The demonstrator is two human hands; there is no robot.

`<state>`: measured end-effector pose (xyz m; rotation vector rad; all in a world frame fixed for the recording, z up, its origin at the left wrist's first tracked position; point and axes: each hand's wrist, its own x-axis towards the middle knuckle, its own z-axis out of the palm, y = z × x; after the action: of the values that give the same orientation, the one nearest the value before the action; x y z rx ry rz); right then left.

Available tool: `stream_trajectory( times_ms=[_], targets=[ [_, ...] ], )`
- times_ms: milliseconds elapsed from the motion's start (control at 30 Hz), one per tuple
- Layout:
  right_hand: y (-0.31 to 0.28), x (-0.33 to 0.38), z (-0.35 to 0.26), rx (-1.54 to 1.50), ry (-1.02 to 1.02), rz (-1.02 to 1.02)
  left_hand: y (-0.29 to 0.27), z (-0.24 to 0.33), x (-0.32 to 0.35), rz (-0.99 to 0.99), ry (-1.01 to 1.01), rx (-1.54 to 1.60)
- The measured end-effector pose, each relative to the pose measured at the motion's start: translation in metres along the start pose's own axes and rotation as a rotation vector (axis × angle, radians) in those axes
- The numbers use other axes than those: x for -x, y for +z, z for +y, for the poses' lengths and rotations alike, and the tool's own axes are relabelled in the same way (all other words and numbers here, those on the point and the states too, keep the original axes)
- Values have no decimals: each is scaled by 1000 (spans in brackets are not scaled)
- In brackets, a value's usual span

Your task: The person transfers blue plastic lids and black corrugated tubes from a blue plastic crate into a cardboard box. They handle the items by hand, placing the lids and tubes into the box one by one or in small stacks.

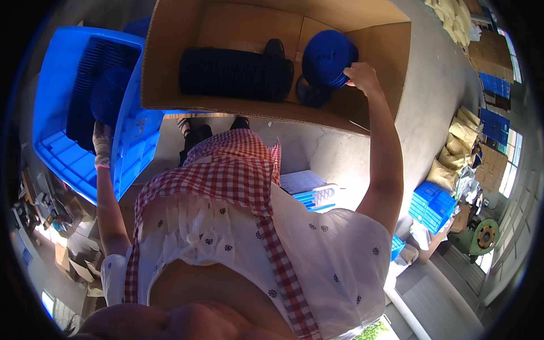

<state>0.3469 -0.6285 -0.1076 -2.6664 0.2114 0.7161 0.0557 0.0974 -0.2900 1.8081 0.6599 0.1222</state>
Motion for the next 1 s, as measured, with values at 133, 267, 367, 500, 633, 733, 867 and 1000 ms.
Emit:
stream_trajectory(
  times_ms=[133, 267, 367, 500, 633, 733, 867, 1000],
  targets=[
    [74, -73, 18, 461, -8, -124, -4, -3, 0, 35, 26, -22],
    [158, -100, 9, 536, -251, -460, -17, 4, 7, 89, -45, 94],
    [187, -111, 29, 856, -1014, -531, -1, 29, 11, 51, -74, 49],
    [208, -82, 8, 738, -749, -643, -4, 29, 16, 52, -78, -111],
    [172, -34, -27, 274, -311, -579, 3, 35, 17, 32, -123, 8],
    [165, -50, -5, 424, -407, -491, 10, 36, 14, -8, -134, 34],
    [122, -64, 2, 53, -43, -446, -4, 24, 14, 20, -162, 47],
    [115, -128, 50, 362, -99, -189, -13, 7, 11, 77, -144, -6]
  ],
)
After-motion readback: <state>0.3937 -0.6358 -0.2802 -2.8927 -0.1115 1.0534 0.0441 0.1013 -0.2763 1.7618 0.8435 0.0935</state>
